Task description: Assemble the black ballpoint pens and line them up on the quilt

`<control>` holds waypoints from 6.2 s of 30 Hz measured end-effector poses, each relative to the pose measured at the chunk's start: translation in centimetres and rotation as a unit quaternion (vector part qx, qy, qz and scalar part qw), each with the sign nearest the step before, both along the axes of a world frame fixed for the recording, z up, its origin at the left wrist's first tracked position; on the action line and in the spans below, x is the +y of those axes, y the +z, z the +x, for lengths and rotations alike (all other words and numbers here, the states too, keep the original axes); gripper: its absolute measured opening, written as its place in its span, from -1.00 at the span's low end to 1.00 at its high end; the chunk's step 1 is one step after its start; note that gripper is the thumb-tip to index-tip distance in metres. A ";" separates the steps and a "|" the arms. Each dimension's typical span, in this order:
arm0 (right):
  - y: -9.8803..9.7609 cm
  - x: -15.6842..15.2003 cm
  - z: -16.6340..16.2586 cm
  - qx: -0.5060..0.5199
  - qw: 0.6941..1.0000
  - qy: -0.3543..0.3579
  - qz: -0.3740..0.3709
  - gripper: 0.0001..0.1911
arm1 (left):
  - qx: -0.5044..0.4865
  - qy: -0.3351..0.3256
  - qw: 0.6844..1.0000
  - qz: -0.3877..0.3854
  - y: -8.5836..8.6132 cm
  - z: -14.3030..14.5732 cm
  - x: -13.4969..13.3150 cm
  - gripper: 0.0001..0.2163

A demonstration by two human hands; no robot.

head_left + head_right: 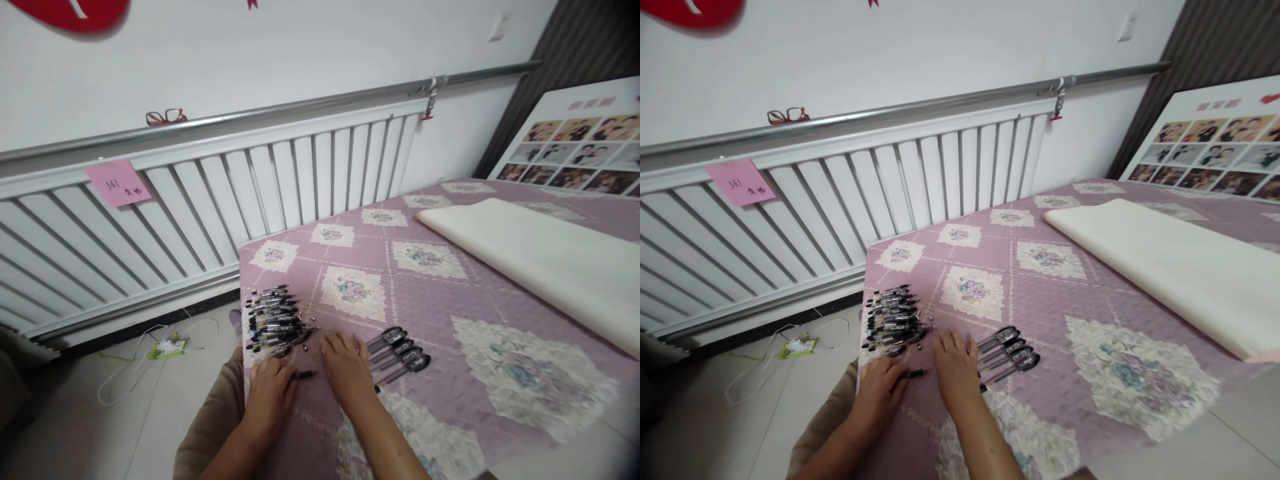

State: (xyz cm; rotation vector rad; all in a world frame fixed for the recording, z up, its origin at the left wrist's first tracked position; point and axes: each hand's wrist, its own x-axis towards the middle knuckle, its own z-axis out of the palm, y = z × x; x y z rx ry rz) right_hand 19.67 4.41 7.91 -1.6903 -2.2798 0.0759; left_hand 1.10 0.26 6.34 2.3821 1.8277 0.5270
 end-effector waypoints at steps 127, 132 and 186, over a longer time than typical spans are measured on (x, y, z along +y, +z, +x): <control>-1.1 -2.9 -0.4 0.308 0.940 0.097 -0.109 -0.83 | -0.081 -0.104 0.991 0.034 -0.1 -0.7 -0.6 -0.84; -1.1 -2.9 -0.4 0.275 0.949 0.095 -0.122 -0.82 | -0.083 -0.104 0.990 0.035 -0.2 -0.7 -0.6 -0.85; -1.0 -2.9 -0.6 0.212 0.965 0.087 -0.128 -0.83 | -0.090 -0.099 0.991 0.021 0.0 -0.7 -0.6 -0.85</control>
